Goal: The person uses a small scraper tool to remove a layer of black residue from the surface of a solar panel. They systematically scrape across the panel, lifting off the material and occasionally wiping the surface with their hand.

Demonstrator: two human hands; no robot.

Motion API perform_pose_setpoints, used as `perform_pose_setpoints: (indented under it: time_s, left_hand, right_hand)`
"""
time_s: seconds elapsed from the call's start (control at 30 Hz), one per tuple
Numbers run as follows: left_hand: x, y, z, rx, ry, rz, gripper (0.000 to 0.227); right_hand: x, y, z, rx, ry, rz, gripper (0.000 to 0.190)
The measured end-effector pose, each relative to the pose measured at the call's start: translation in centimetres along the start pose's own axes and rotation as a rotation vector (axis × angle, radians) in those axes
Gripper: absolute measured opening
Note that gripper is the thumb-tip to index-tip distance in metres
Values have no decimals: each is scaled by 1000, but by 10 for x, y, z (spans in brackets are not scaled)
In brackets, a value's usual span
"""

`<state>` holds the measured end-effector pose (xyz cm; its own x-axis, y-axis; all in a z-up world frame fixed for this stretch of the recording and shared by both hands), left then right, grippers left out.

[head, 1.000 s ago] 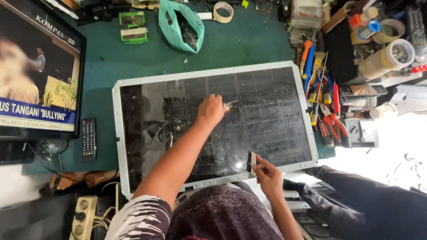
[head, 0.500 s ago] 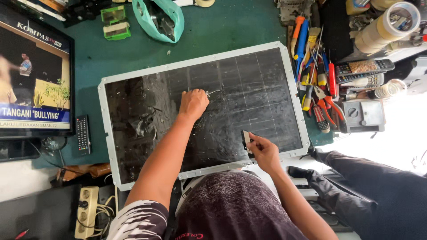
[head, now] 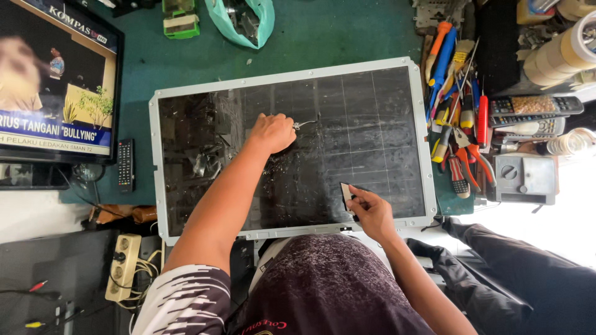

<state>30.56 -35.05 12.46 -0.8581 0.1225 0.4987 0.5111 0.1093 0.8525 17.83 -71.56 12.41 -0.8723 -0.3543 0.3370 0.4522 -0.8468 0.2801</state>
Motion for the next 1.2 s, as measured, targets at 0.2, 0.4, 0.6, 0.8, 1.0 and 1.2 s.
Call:
perform_pose_setpoints:
  time_s: [0.2,0.4,0.6,0.8,1.0,1.2]
  left_hand:
    - [-9,-13,-4,112,97,-80,30]
    - [29,-5,-33,141,129,-339,26]
    - [3,-51,-10,61,41,-579,18]
    - [8,-56,-7,120,-9,-750,18]
    - [12,-53,-1,160,51,-751,19]
    - [26,-19,-3,159,104,-445,32]
  right_hand:
    - [-6,9,12,122,127,13,43]
    - [-14,9,-10,156,185,-8,41]
    - [-15,14,-4,137,187,6,42]
    - [-17,12,-10,138,194,3,42]
    - [-15,14,-9,97,182,11,42]
    - [-16,15,-5,103,186,37,41]
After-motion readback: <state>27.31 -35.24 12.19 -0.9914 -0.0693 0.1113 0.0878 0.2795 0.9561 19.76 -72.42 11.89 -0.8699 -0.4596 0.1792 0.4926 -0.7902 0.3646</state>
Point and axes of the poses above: each hand's wrist, its own x-axis away from the middle knuckle, its own y-axis out of the back of the hand, z = x × y, the point moved 2 cm from there along -x, towards the middle knuckle, and after that the axes turned 10 degrees about z, right-handed, at the moved point
